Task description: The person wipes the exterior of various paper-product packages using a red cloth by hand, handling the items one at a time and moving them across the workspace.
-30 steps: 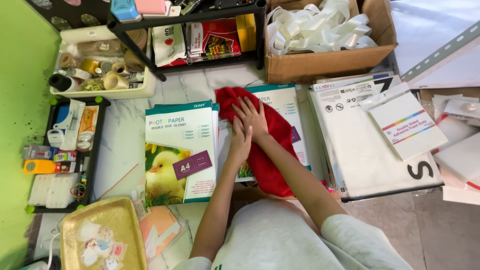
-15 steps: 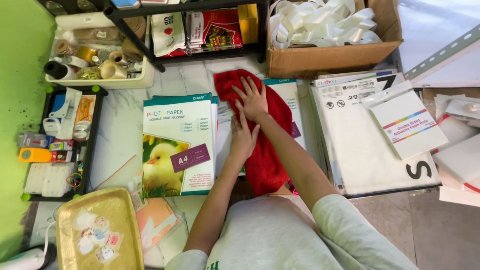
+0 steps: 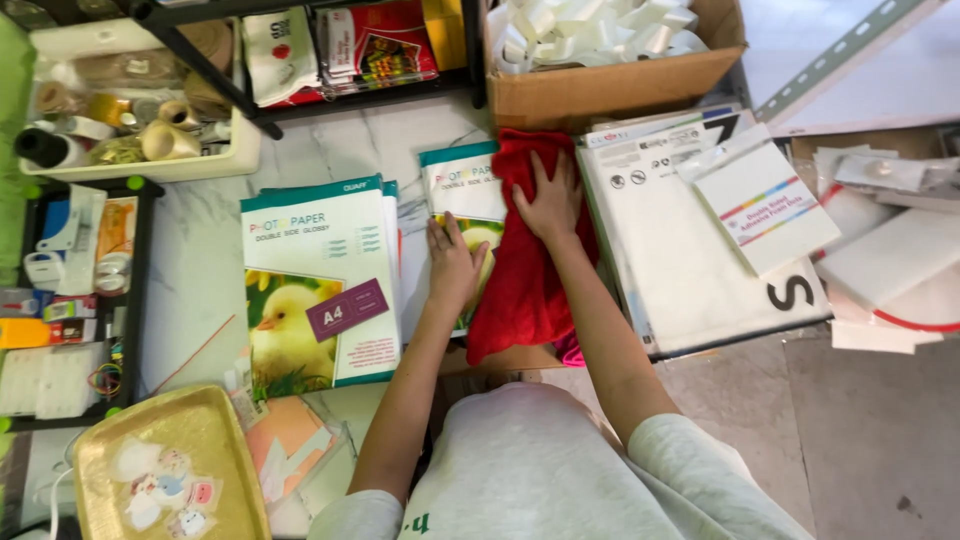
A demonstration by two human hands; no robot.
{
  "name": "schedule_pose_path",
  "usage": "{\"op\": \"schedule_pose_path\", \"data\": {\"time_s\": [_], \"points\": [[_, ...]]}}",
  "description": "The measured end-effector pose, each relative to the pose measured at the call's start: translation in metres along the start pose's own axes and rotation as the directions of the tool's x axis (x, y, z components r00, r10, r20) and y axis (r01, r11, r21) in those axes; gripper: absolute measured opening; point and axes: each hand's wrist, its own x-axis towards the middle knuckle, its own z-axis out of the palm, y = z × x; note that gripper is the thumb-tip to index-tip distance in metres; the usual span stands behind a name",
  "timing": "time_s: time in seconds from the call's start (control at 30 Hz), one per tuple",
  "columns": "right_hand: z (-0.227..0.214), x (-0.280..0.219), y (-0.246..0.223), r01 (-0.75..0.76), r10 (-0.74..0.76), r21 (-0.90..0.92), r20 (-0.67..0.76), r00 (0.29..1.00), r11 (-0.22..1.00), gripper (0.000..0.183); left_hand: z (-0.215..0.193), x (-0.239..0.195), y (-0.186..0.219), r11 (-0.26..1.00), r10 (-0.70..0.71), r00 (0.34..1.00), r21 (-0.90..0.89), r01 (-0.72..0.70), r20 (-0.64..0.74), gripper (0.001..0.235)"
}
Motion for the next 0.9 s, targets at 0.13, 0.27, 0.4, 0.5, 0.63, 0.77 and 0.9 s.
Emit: {"op": "schedule_pose_path", "data": {"time_s": [0.13,0.27,0.4,0.5,0.63,0.77,0.9], "points": [[0.003,0.006,0.002,-0.035,0.035,0.006,-0.014,0.999,0.999,0.078,-0.014,0.004,0.008,0.998,-0.042,0.999,-0.056,0.043,0.027,0.091],[0.001,-0.008,-0.027,0.073,-0.068,-0.120,0.048,0.997,0.990,0.079,-0.046,0.008,0.017,0.955,-0.174,0.982,-0.231,0.185,0.068,0.083],[0.002,-0.048,-0.091,0.310,-0.282,-0.150,0.178,0.943,0.939,0.080,-0.088,0.023,0.037,0.855,-0.371,0.900,-0.294,0.427,0.227,0.087],[-0.016,-0.094,-0.132,0.400,-0.363,-0.136,0.236,0.902,0.906,0.088,-0.081,0.029,0.026,0.848,-0.382,0.901,-0.311,0.430,0.205,0.088],[-0.047,-0.142,-0.134,0.451,-0.429,-0.035,0.250,0.868,0.892,0.087,-0.041,0.032,0.001,0.916,-0.282,0.958,-0.284,0.285,0.051,0.085],[-0.065,-0.168,-0.101,0.504,-0.473,0.057,0.449,0.758,0.862,0.073,-0.027,0.032,0.000,0.934,-0.218,0.975,-0.282,0.220,0.038,0.083],[-0.067,-0.170,-0.049,0.383,-0.358,-0.068,0.236,0.903,0.921,0.064,-0.022,0.034,-0.003,0.924,-0.205,0.975,-0.313,0.221,0.085,0.082]]}}
